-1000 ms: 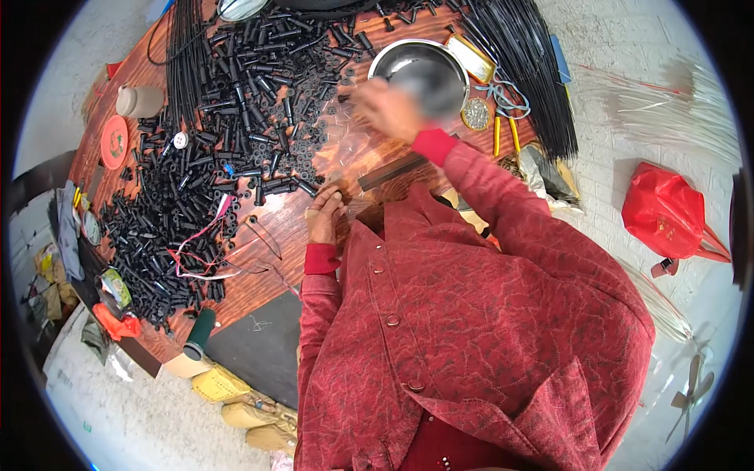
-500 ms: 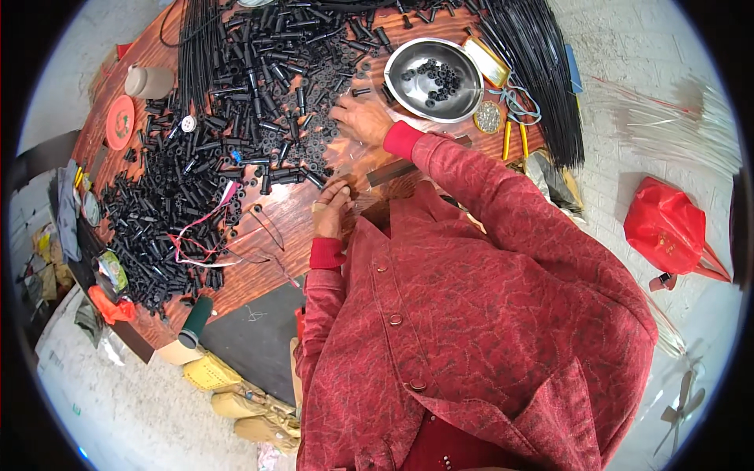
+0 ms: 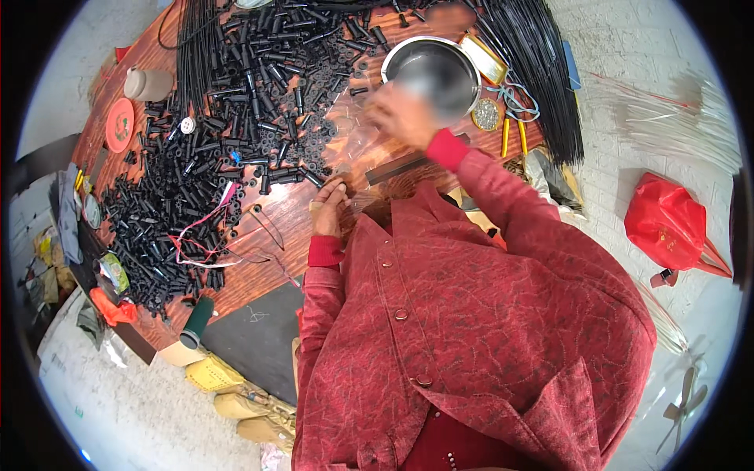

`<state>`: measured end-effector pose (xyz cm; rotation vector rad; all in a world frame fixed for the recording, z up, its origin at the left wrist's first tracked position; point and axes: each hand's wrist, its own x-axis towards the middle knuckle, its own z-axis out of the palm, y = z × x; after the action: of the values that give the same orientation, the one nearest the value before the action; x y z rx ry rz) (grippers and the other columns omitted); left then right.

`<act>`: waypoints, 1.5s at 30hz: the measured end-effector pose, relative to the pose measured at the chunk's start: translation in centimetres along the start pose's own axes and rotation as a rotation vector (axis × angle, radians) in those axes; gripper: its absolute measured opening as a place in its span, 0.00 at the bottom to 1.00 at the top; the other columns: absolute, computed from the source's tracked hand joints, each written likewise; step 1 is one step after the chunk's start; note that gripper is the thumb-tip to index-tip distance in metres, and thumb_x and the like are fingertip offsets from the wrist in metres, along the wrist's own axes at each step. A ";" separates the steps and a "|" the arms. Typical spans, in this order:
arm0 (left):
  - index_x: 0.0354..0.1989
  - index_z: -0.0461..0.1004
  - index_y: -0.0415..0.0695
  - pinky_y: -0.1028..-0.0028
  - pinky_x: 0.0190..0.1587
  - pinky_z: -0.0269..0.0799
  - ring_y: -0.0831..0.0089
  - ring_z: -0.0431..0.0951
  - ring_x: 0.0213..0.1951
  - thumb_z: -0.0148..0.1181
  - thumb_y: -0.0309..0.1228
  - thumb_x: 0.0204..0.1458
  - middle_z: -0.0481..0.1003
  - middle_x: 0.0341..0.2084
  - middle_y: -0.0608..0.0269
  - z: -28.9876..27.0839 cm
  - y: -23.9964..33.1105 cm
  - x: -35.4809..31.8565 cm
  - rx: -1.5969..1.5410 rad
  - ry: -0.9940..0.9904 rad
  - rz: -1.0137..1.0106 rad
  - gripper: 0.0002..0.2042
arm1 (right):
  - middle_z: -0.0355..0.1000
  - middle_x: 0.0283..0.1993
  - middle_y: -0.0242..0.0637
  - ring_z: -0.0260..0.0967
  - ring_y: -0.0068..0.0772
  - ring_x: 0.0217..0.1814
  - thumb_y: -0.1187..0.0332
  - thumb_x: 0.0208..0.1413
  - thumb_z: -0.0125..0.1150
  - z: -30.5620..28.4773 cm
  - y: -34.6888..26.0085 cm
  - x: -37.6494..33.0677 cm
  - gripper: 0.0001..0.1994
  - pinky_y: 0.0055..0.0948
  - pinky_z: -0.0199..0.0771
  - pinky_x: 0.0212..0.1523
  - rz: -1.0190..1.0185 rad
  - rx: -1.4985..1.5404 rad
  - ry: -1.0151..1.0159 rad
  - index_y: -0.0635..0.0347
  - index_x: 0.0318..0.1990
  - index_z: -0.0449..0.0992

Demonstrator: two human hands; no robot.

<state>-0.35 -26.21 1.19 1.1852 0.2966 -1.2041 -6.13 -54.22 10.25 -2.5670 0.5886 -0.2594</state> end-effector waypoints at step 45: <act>0.52 0.79 0.44 0.78 0.43 0.75 0.82 0.78 0.39 0.65 0.29 0.59 0.81 0.43 0.71 -0.5 0.0 -0.6 0.006 0.044 -0.001 0.13 | 0.70 0.49 0.41 0.74 0.45 0.49 0.63 0.54 0.66 7.3 -0.3 1.1 0.11 0.41 0.80 0.45 -0.413 0.014 -0.006 0.56 0.42 0.77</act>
<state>-0.43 -25.48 1.38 1.2178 0.3268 -1.1817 -2.98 -51.42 4.19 -2.6533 0.0466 -0.3905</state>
